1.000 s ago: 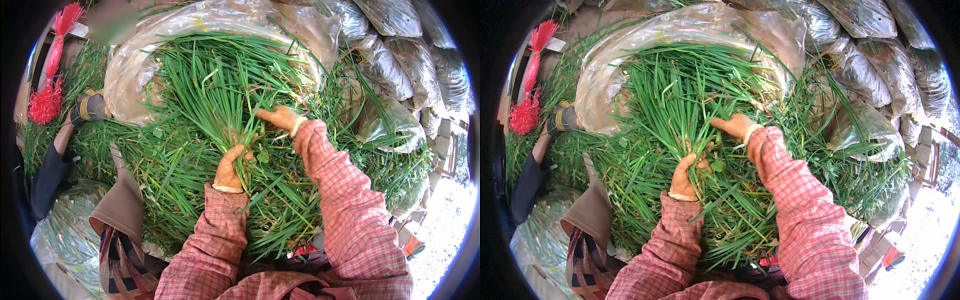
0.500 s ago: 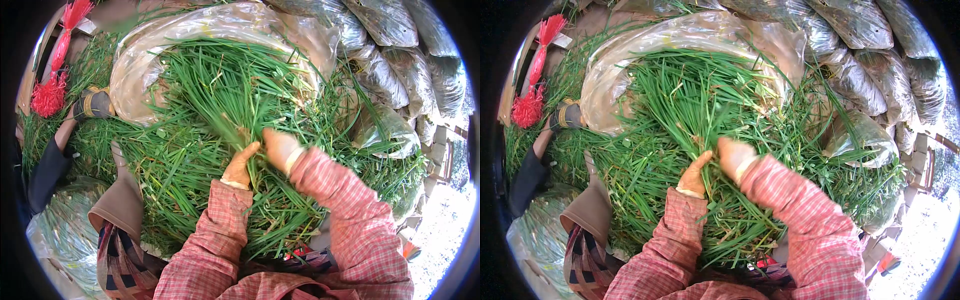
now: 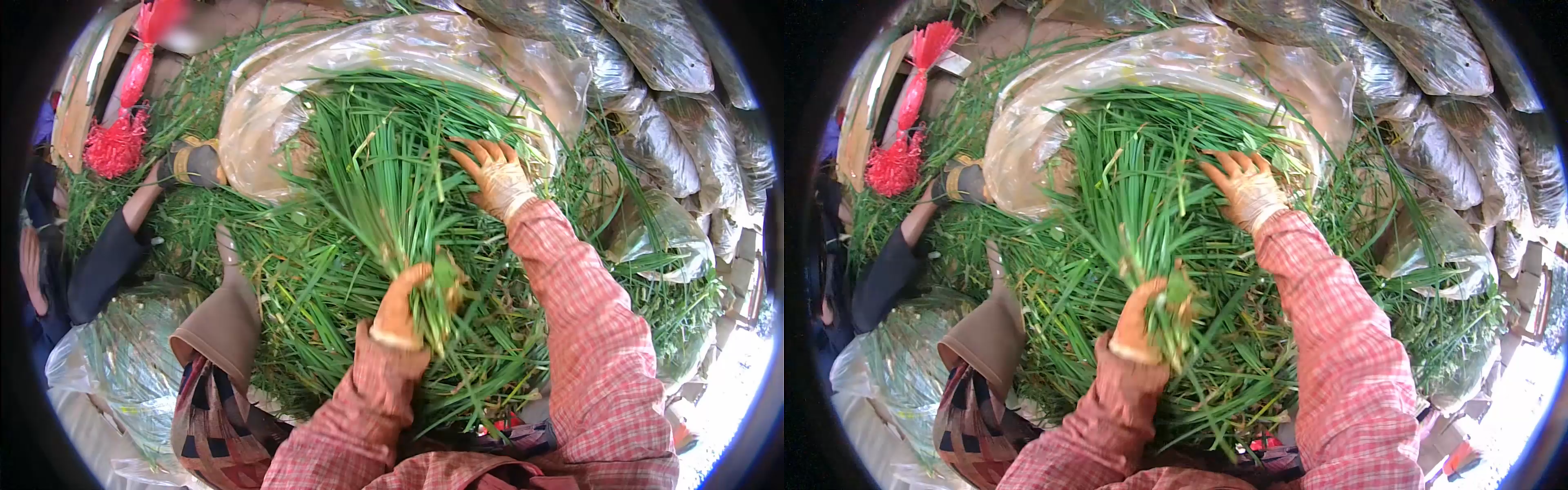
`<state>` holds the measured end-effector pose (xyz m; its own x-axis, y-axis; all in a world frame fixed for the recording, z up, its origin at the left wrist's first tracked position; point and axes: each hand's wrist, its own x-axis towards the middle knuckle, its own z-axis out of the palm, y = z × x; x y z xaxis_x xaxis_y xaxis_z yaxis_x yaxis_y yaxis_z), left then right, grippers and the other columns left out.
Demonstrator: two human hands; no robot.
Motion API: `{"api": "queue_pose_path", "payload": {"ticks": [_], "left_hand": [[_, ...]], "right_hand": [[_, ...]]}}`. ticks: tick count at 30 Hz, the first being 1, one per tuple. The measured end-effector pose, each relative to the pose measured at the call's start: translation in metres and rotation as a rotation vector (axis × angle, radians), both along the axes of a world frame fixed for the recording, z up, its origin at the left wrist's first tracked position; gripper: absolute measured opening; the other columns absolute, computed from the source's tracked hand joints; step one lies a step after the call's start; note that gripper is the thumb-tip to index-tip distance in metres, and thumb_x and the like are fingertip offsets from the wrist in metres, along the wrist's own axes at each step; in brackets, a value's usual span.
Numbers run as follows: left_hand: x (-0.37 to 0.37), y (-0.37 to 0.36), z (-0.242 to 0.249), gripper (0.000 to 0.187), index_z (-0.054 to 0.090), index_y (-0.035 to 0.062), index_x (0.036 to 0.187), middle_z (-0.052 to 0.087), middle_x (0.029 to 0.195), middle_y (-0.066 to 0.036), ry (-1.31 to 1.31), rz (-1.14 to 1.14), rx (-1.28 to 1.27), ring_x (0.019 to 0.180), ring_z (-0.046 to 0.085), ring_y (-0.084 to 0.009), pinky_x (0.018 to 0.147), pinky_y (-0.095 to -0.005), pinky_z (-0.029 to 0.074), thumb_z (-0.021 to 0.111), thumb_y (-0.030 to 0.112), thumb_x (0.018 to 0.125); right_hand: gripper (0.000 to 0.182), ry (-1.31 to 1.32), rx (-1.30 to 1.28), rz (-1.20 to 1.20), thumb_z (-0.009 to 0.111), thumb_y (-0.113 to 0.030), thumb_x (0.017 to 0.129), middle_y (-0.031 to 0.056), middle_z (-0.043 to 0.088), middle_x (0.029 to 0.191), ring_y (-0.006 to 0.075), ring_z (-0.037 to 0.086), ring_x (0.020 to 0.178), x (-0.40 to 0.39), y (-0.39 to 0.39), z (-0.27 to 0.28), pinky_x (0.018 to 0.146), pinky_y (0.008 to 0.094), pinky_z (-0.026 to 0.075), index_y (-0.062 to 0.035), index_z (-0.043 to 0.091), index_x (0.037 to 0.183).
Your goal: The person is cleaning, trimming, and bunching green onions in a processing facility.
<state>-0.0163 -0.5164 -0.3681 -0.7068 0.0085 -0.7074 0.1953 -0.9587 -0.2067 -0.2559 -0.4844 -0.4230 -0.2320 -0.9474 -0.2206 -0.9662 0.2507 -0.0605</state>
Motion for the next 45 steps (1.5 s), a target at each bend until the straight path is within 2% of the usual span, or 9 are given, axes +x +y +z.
{"api": "queue_pose_path", "payload": {"ticks": [8, 17, 24, 29, 30, 35, 39, 43, 45], "left_hand": [[0.065, -0.007, 0.068, 0.028, 0.054, 0.0052, 0.098, 0.052, 0.067, -0.006, -0.244, -0.138, -0.162, 0.054, 0.049, -0.0177, 0.046, -0.0275, 0.039, 0.057, 0.024, 0.078], [0.097, 0.022, 0.103, 0.018, 0.055, 0.0043, 0.085, 0.059, 0.071, -0.007, -0.106, -0.033, -0.289, 0.059, 0.058, -0.0225, 0.053, -0.0358, 0.050, 0.055, 0.022, 0.081], [0.123, 0.044, 0.158, 0.034, 0.054, 0.0039, 0.103, 0.060, 0.086, -0.005, -0.142, -0.022, -1.260, 0.075, 0.058, -0.0159, 0.068, -0.0285, 0.048, 0.064, 0.001, 0.070], [0.146, 0.058, 0.203, 0.049, 0.043, 0.0031, 0.113, 0.060, 0.093, -0.016, -0.652, -0.419, -2.076, 0.083, 0.060, -0.0281, 0.073, -0.0350, 0.047, 0.063, 0.012, 0.069], [0.148, 0.063, 0.209, 0.052, 0.041, 0.0022, 0.114, 0.059, 0.092, -0.018, -0.716, -0.480, -2.078, 0.082, 0.060, -0.0304, 0.072, -0.0369, 0.047, 0.063, 0.014, 0.069], [0.149, 0.098, 0.232, 0.067, 0.031, -0.0027, 0.122, 0.058, 0.086, -0.022, -1.045, -0.779, -2.110, 0.076, 0.058, -0.0379, 0.066, -0.0434, 0.047, 0.064, 0.023, 0.069], [0.165, 0.120, 0.216, 0.086, 0.017, -0.0033, 0.129, 0.050, 0.099, -0.027, -0.807, -0.509, -2.468, 0.081, 0.055, -0.0408, 0.068, -0.0452, 0.046, 0.067, 0.027, 0.066], [0.209, 0.091, 0.257, 0.083, 0.016, -0.0009, 0.134, 0.046, 0.121, -0.016, 0.293, -0.723, -1.800, 0.104, 0.051, -0.0261, 0.082, -0.0358, 0.043, 0.068, 0.019, 0.073], [0.231, 0.041, 0.261, 0.079, 0.016, 0.0035, 0.136, 0.040, 0.128, -0.012, 0.199, -0.566, -1.580, 0.114, 0.043, -0.0222, 0.091, -0.0340, 0.039, 0.066, 0.013, 0.075]], "right_hand": [[0.071, -0.201, 0.346, -0.380, 0.065, -0.026, 0.068, 0.0058, 0.026, 0.139, 0.0282, 0.032, 0.124, -0.018, 0.002, -0.001, 0.097, 0.0457, 0.031, -0.0215, 0.032, 0.131], [0.054, -0.967, -0.345, -0.547, 0.059, -0.033, 0.077, 0.0186, 0.053, 0.114, 0.0233, 0.053, 0.102, 0.044, 0.086, 0.146, 0.086, 0.0300, 0.043, 0.0054, 0.049, 0.114], [0.073, -1.952, -0.541, -0.314, 0.067, -0.032, 0.076, 0.0072, 0.043, 0.126, 0.0182, 0.036, 0.118, 0.221, 0.060, 0.218, 0.098, 0.0333, 0.030, -0.0056, 0.028, 0.133], [0.060, -1.840, -0.769, -0.329, 0.070, -0.014, 0.071, 0.0068, 0.055, 0.108, 0.0167, 0.054, 0.097, 0.275, 0.060, 0.250, 0.085, 0.0292, 0.042, -0.0035, 0.041, 0.122], [0.084, -1.941, -0.803, -0.356, 0.071, 0.000, 0.067, 0.0053, 0.051, 0.112, 0.0131, 0.051, 0.097, 0.282, 0.063, 0.269, 0.083, 0.0281, 0.044, -0.0063, 0.018, 0.132], [0.031, -2.055, -0.905, -0.476, 0.066, -0.001, 0.071, 0.0089, 0.062, 0.086, 0.0181, 0.060, 0.077, 0.294, 0.084, 0.291, 0.071, 0.0318, 0.050, 0.0001, 0.056, 0.100], [0.030, -2.095, -0.941, -0.339, 0.066, -0.002, 0.069, 0.0086, 0.061, 0.085, 0.0186, 0.060, 0.075, 0.292, 0.108, 0.302, 0.069, 0.0313, 0.050, 0.0010, 0.056, 0.098], [0.037, -1.914, -0.867, -0.176, 0.069, -0.011, 0.067, 0.0072, 0.060, 0.087, 0.0170, 0.058, 0.074, 0.277, 0.142, 0.326, 0.067, 0.0284, 0.048, 0.0002, 0.055, 0.099], [0.042, -1.844, -0.872, -0.103, 0.070, -0.017, 0.065, 0.0074, 0.059, 0.087, 0.0171, 0.057, 0.076, 0.274, 0.153, 0.336, 0.068, 0.0299, 0.046, 0.0002, 0.055, 0.100]]}}
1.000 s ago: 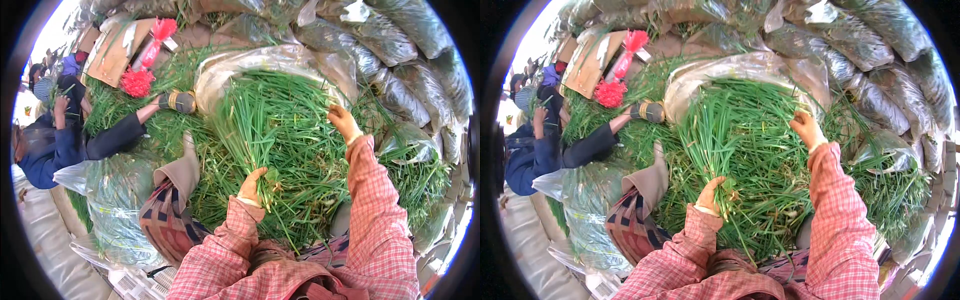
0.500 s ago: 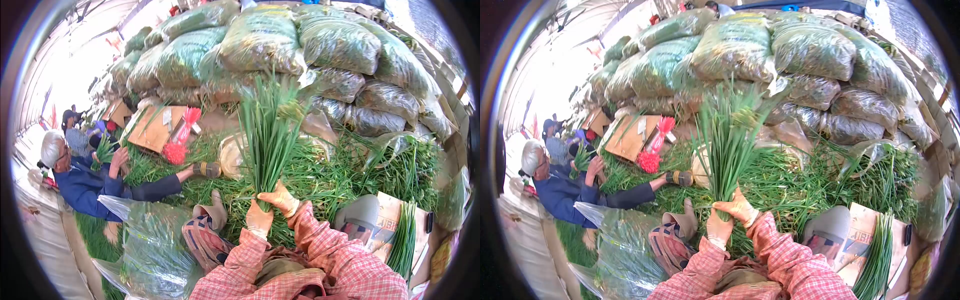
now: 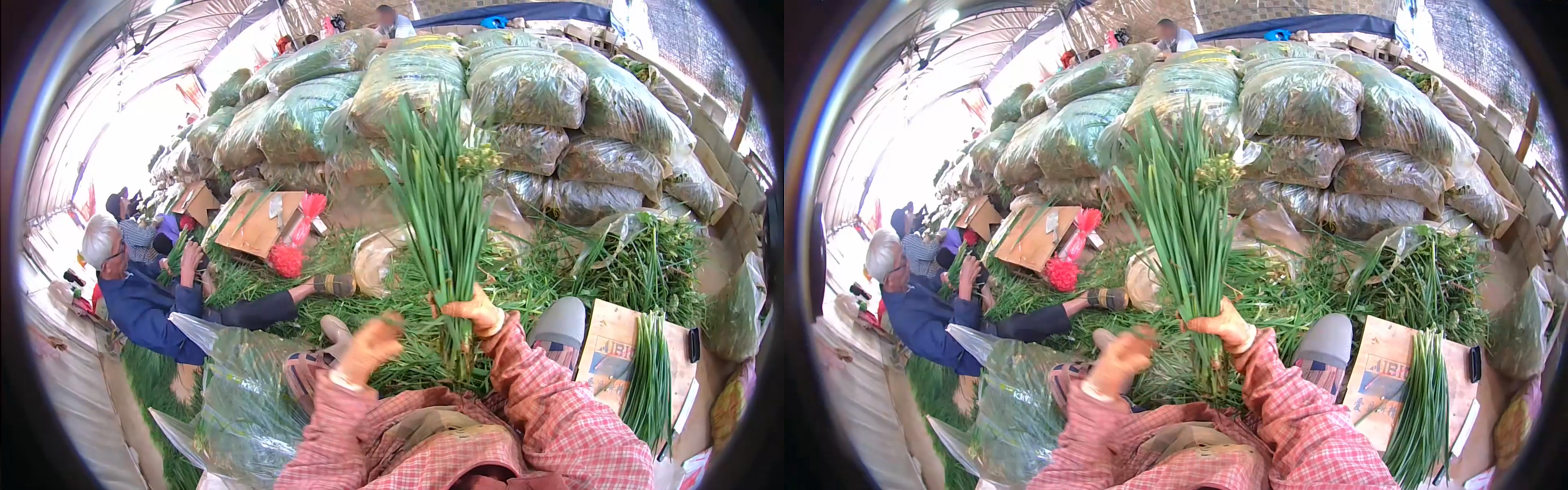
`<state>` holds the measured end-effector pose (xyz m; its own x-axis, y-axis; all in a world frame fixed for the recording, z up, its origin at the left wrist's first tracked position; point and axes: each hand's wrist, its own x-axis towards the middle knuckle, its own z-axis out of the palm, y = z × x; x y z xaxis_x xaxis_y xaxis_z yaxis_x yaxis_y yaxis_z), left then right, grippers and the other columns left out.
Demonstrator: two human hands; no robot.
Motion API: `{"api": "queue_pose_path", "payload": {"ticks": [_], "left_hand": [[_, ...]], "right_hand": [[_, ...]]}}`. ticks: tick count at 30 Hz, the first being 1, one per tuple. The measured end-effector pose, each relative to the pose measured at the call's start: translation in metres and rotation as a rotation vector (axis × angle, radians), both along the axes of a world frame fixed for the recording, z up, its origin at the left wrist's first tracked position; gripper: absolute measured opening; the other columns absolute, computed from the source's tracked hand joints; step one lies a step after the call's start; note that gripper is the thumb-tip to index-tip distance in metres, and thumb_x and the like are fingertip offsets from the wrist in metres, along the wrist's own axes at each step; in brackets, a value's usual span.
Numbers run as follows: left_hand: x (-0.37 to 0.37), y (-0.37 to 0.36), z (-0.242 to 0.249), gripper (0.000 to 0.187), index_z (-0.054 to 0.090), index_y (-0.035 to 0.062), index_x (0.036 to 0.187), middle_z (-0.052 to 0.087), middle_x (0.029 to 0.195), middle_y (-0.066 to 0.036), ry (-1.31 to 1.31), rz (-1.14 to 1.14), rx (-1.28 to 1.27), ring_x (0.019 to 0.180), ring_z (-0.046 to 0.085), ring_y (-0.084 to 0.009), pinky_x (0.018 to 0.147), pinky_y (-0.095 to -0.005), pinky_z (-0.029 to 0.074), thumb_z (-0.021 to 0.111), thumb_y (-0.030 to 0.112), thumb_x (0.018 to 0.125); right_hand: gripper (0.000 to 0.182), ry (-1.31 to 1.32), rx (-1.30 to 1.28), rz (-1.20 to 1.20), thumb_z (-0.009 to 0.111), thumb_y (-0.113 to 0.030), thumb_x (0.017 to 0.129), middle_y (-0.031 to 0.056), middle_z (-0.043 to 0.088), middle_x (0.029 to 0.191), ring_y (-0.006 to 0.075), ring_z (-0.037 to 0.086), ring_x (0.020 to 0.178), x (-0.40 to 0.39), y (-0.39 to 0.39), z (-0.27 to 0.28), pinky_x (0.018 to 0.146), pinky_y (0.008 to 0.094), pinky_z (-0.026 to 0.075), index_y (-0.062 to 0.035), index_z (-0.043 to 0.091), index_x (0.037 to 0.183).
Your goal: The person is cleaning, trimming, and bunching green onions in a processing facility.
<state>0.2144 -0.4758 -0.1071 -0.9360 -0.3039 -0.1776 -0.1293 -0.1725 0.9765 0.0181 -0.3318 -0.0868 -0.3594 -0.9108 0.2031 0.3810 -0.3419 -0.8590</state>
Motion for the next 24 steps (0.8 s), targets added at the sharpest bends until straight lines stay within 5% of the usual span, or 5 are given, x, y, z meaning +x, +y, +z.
{"api": "queue_pose_path", "payload": {"ticks": [4, 8, 12, 15, 24], "left_hand": [[-0.028, -0.067, 0.039, 0.075, 0.018, 0.0067, 0.136, 0.030, 0.135, -0.014, 0.442, 0.243, 0.077, 0.120, 0.036, -0.0255, 0.101, -0.0376, 0.028, 0.059, 0.035, 0.080], [-0.089, -0.075, 0.109, 0.072, 0.021, 0.0064, 0.135, 0.032, 0.134, -0.016, 0.724, -0.011, 0.080, 0.123, 0.033, -0.0293, 0.102, -0.0442, 0.027, 0.051, 0.045, 0.083], [-0.107, -0.076, 0.150, 0.061, 0.029, 0.0071, 0.130, 0.054, 0.111, -0.012, 0.633, -0.010, 0.619, 0.098, 0.055, -0.0258, 0.082, -0.0414, 0.048, 0.061, 0.025, 0.081], [-0.117, -0.064, 0.191, 0.045, 0.044, 0.0043, 0.118, 0.060, 0.096, -0.012, 0.670, 0.026, 0.427, 0.087, 0.059, -0.0244, 0.069, -0.0380, 0.052, 0.063, 0.017, 0.080], [-0.118, -0.085, 0.178, 0.022, 0.050, 0.0065, 0.076, 0.040, 0.063, 0.002, 0.521, 0.079, 0.356, 0.058, 0.039, -0.0108, 0.060, -0.0265, 0.039, 0.054, 0.026, 0.086]], "right_hand": [[0.049, 0.078, -0.028, 0.108, 0.073, -0.018, 0.062, 0.0076, 0.059, 0.089, 0.0178, 0.057, 0.076, -0.006, 0.002, -0.017, 0.067, 0.0301, 0.046, -0.0014, 0.054, 0.103], [0.051, 0.248, 0.071, 0.154, 0.072, -0.011, 0.062, 0.0054, 0.059, 0.095, 0.0152, 0.054, 0.087, 0.002, -0.005, -0.004, 0.077, 0.0296, 0.043, -0.0031, 0.053, 0.108], [0.057, 0.618, 0.196, 0.259, 0.071, -0.014, 0.064, 0.0043, 0.060, 0.097, 0.0121, 0.053, 0.089, -0.016, -0.025, -0.014, 0.082, 0.0281, 0.041, -0.0062, 0.049, 0.116], [0.047, 0.606, 0.204, 0.253, 0.071, -0.015, 0.064, 0.0041, 0.063, 0.084, 0.0109, 0.055, 0.074, -0.020, -0.033, 0.007, 0.074, 0.0269, 0.043, -0.0057, 0.055, 0.108], [0.044, 0.788, 0.114, 0.350, 0.073, -0.012, 0.065, 0.0023, 0.062, 0.088, 0.0089, 0.052, 0.080, -0.040, -0.031, 0.014, 0.073, 0.0273, 0.043, -0.0041, 0.055, 0.104]]}}
